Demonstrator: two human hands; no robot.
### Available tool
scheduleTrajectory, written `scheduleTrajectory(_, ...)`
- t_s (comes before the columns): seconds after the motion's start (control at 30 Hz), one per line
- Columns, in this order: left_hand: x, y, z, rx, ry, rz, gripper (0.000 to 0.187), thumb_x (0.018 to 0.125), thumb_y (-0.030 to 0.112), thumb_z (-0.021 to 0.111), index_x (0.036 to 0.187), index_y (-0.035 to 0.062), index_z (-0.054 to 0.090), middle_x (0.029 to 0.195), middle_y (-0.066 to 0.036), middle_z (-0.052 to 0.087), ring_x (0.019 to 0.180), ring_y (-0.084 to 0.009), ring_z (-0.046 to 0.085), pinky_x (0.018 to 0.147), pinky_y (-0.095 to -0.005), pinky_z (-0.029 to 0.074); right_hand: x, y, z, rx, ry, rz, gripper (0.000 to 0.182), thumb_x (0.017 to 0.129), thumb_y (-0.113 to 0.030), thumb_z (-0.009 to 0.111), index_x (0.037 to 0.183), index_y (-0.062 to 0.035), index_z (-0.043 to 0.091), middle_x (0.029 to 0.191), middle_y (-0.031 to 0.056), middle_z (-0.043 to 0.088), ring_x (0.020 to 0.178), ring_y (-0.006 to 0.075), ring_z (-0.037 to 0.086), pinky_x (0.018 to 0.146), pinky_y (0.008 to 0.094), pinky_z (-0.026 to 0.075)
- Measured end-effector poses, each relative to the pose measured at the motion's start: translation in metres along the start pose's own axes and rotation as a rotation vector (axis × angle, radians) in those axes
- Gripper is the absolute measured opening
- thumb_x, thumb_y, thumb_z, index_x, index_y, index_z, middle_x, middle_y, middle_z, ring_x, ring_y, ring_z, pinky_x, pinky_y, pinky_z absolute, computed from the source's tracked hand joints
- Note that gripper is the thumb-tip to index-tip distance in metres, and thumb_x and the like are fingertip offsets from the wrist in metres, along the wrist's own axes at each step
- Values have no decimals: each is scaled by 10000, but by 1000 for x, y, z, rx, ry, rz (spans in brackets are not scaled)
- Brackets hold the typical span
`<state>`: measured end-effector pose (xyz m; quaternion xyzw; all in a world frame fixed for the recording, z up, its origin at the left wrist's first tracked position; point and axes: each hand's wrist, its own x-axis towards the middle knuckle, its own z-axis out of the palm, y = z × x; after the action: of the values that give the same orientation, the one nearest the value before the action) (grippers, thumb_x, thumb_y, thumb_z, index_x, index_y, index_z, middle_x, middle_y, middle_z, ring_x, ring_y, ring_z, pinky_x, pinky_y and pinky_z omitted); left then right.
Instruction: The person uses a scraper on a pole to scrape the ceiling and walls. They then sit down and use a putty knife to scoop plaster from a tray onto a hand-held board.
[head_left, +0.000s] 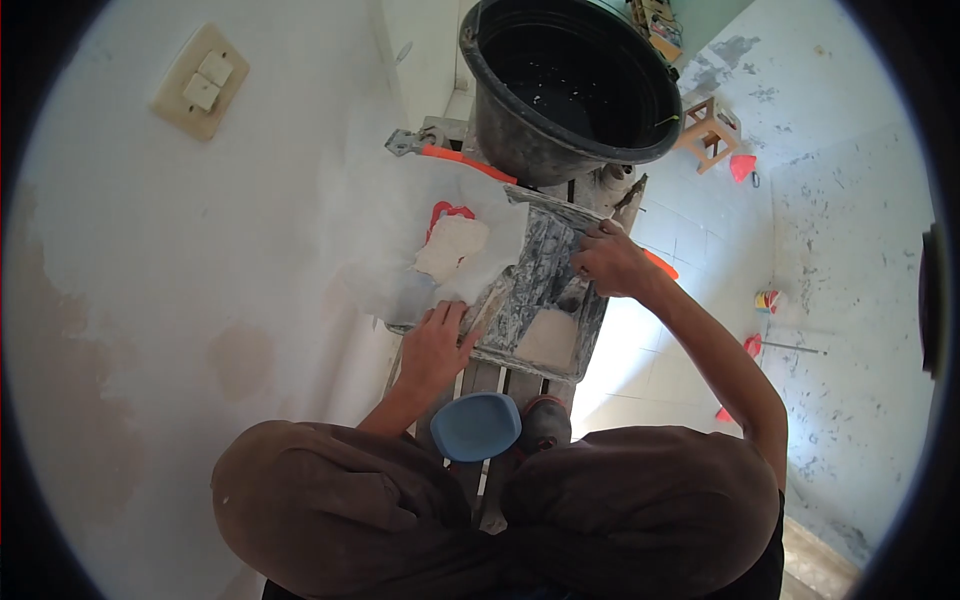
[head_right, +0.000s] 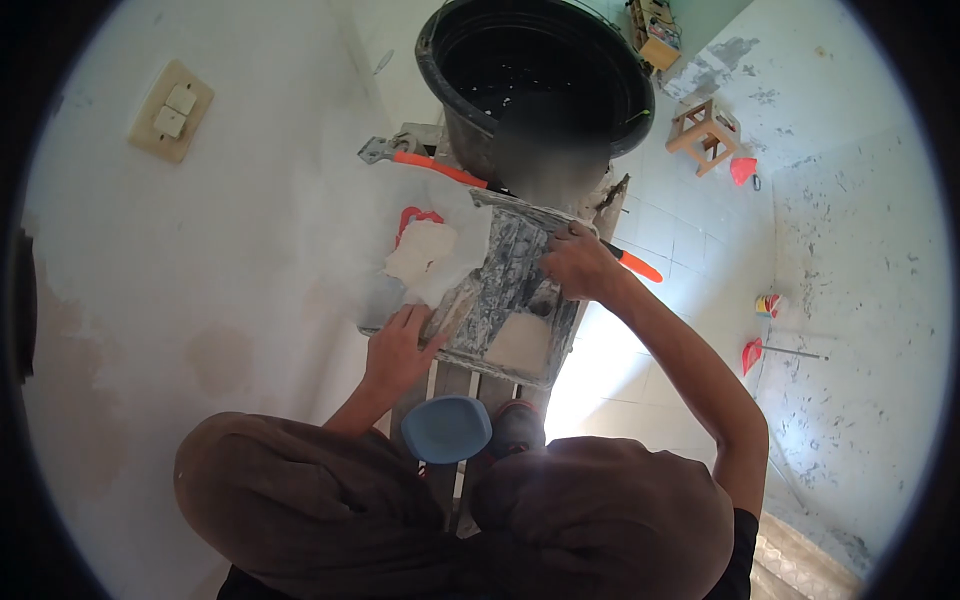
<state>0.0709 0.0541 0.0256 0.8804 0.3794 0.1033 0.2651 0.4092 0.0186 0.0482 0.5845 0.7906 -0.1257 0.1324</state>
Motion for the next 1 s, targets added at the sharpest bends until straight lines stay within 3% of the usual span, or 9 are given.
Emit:
scheduleTrajectory(0.2, -1, -4, 16, 94, 37, -42, 358, 883, 316, 720, 1087, 52, 593, 997, -115, 621, 956, -318, 670, 750, -427, 556, 6, -1, 2, 47, -19, -42, 166, 662, -88, 768, 794, -163, 700, 861, 26, 627, 967, 213, 597, 940, 382, 402)
scheduleTrajectory(0.33, -2, -10, 25, 25, 51, -53, 336, 894, 302, 712, 1067, 38, 598, 976, -133, 622, 897, -339, 677, 735, -433, 550, 8, -3, 3, 33, -17, -71, 127, 697, -106, 754, 795, -173, 708, 835, 31, 627, 950, 216, 606, 942, 379, 399)
scheduleTrajectory(0.4, -3, -11, 26, 1, 71, -48, 322, 900, 295, 707, 1060, 36, 601, 968, -140, 622, 879, -346, 677, 731, -437, 547, 8, -7, 13, 130, -30, -86, 164, 672, -146, 775, 823, -199, 736, 876, 21, 684, 1027, 210, 623, 979, 411, 403)
scheduleTrajectory(0.6, -4, -8, 19, -159, 153, -59, 274, 920, 249, 687, 1022, 10, 602, 941, -166, 640, 815, -364, 666, 710, -426, 536, 2, -23, 30, 238, -49, -130, 180, 702, -150, 734, 873, -200, 757, 852, 36, 696, 983, 223, 637, 992, 417, 396)
scheduleTrajectory(0.7, -2, -5, 5, -399, 19, -211, 267, 934, 237, 682, 984, -16, 612, 846, -158, 648, 726, -285, 655, 674, -391, 527, -4, -29, 25, 287, -85, -123, 183, 706, -154, 728, 882, -195, 759, 861, 34, 702, 985, 220, 636, 996, 409, 397)
scheduleTrajectory(0.77, -6, -3, -7, -596, -117, -322, 247, 962, 231, 667, 950, -13, 632, 774, -100, 646, 672, -175, 611, 631, -344, 509, -15, -27, 13, 349, -51, -90, 182, 729, -152, 715, 903, -175, 760, 870, 35, 699, 983, 226, 634, 994, 394, 399)
scheduleTrajectory(0.8, -8, -7, -10, -595, -113, -321, 247, 962, 231, 667, 950, -13, 632, 774, -100, 646, 672, -175, 611, 631, -344, 509, -21, -25, 4, 346, -48, -92, 182, 729, -152, 715, 903, -175, 760, 870, 35, 699, 983, 226, 634, 994, 394, 399)
scheduleTrajectory(0.87, -13, -18, -18, -926, -426, -498, 262, 968, 230, 677, 1075, -7, 646, 828, -54, 658, 675, -109, 592, 615, -307, 507, -36, -20, -14, 473, -48, -15, 172, 774, -122, 702, 932, -153, 761, 894, 43, 701, 977, 222, 637, 1013, 383, 387)
scheduleTrajectory(1.0, -27, -23, -20, -1141, -535, -497, 320, 1001, 204, 621, 1249, 3, 594, 927, -48, 666, 719, -112, 613, 619, -279, 508, -72, -10, -42, 652, -15, 60, 169, 806, -66, 705, 959, -122, 751, 910, 57, 698, 970, 234, 639, 973, 390, 439)
